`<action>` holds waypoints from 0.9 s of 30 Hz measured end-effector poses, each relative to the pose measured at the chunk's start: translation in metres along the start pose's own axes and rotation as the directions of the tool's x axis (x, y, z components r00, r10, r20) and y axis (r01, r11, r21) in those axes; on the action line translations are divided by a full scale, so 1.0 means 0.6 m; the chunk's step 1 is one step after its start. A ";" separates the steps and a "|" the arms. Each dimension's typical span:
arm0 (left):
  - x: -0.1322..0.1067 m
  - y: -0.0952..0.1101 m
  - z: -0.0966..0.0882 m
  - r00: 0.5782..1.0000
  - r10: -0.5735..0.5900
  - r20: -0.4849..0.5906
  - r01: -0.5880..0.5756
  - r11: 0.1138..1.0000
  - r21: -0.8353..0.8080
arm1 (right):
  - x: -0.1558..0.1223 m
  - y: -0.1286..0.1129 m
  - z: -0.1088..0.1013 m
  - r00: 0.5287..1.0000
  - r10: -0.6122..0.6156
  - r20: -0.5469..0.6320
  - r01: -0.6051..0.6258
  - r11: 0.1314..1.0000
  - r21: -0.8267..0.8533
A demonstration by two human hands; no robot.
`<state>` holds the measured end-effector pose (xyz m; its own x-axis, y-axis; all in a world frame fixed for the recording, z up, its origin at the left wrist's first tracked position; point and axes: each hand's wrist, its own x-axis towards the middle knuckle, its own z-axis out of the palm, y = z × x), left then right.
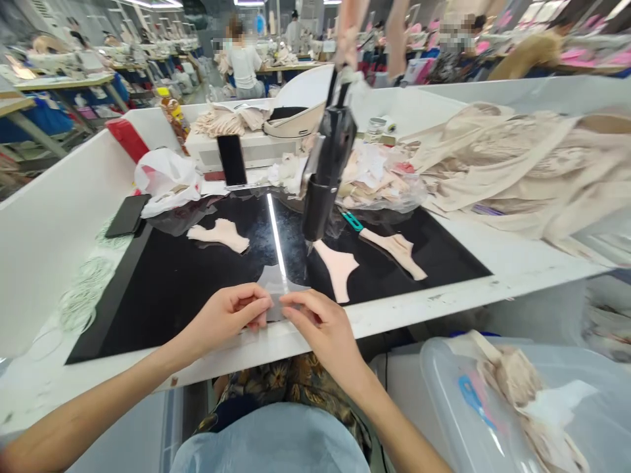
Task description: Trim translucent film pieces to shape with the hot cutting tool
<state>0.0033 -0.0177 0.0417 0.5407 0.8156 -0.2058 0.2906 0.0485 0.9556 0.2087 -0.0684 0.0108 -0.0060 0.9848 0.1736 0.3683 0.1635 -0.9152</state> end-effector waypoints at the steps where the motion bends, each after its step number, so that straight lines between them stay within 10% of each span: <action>1: 0.000 0.001 -0.002 1.000 0.011 -0.005 -0.010 0.999 0.052 | 0.002 -0.002 0.003 1.000 -0.008 -0.008 0.008 1.000 0.013; 27: 0.032 -0.024 -0.038 0.994 -0.064 -0.091 0.099 0.881 0.463 | 0.025 0.011 0.011 0.984 -0.173 -0.048 0.174 0.985 0.013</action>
<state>-0.0087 0.0102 0.0289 0.4471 0.8599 -0.2466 0.6752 -0.1436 0.7235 0.2047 -0.0522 0.0051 -0.0249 0.9375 0.3470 0.3497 0.3334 -0.8755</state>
